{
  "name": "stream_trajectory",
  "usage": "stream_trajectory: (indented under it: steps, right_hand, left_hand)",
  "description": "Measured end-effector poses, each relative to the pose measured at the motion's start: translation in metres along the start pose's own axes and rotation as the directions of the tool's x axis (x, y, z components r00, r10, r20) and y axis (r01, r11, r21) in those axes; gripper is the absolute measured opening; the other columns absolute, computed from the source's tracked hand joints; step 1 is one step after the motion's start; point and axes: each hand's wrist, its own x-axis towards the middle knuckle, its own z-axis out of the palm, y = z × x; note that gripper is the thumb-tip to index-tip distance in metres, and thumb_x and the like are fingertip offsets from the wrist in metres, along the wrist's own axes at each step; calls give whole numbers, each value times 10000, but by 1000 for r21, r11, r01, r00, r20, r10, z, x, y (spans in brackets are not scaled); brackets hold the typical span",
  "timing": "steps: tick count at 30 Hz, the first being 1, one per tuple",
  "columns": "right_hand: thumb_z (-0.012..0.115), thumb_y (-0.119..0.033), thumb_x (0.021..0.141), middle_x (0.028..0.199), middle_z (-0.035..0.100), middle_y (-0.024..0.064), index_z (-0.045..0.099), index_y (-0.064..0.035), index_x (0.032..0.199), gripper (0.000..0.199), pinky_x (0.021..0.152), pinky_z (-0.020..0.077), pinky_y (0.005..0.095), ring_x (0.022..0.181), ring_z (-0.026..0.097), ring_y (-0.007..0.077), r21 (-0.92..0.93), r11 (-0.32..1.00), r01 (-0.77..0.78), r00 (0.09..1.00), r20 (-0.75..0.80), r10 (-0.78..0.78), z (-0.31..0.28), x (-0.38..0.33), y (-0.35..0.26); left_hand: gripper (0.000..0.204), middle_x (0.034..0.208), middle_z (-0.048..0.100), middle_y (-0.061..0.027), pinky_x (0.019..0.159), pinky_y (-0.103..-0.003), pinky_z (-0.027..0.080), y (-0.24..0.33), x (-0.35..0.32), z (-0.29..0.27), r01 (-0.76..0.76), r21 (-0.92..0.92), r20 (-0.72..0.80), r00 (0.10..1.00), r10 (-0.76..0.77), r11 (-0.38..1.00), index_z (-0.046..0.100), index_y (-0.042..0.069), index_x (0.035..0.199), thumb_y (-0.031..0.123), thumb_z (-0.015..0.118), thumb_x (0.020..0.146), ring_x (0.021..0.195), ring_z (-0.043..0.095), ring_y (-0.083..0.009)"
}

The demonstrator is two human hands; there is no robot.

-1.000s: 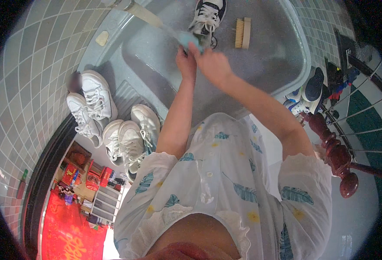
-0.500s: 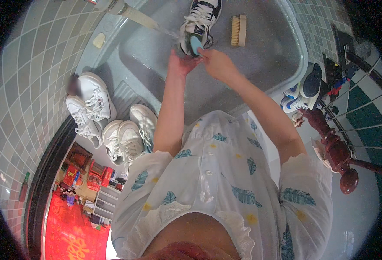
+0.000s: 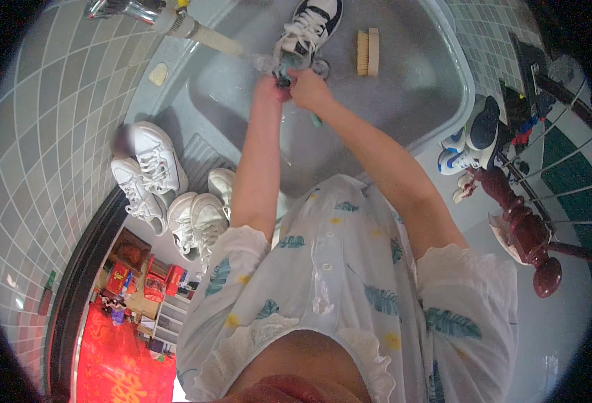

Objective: Wash a pair of sneakers in a utility sink using a brush and soap.

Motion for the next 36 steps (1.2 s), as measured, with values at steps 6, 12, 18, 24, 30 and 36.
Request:
stream_trajectory:
  steps: [6,12,18,24,30,36]
  right_hand:
    - [483,-96,826,786,664,196,643,-84,1128,342,646,503,393,697,661,316,162,977,-137,986,114,120,-11,14,-9]
    - [513,-56,754,707,631,215,668,-35,973,269,583,495,403,616,645,315,58,996,67,957,279,-81,-41,-13,-9]
    - [526,-46,733,743,641,213,675,-27,944,259,592,508,396,636,646,309,-93,987,130,984,133,-117,-26,46,5]
    - [516,-83,788,658,617,187,676,-47,1021,285,545,510,382,556,623,286,-177,955,239,932,318,-175,-39,17,-14]
    - [509,-113,823,641,624,105,668,-85,1098,319,476,499,369,502,601,205,-22,1000,-6,923,385,14,-41,10,-3]
    - [487,-119,853,588,550,64,636,-104,1163,344,407,421,333,439,507,170,83,992,-96,931,360,60,-54,18,-5]
  left_hand:
    - [432,1188,551,-114,681,-472,513,1,-16,20,-116,220,120,989,92,969,497,139,1232,461,390,966,968,576,-308]
    - [371,1131,582,-136,869,-471,499,-12,-25,5,-160,126,51,987,154,979,510,40,1197,293,349,979,1027,582,-292]
    - [426,1113,580,-123,700,-435,536,-21,-31,27,-181,161,56,983,174,970,508,64,1199,401,342,997,961,590,-282]
    - [412,1058,597,-92,634,-402,515,-21,-39,11,-238,216,-52,966,255,947,523,96,1181,418,348,992,894,594,-245]
    - [442,1100,577,-96,652,-422,501,-13,-43,9,-184,309,-43,977,207,933,503,102,1207,451,354,981,918,580,-253]
    - [462,1138,561,-87,699,-439,505,-28,-37,23,-208,152,25,978,206,966,463,114,1262,456,316,989,950,569,-270]
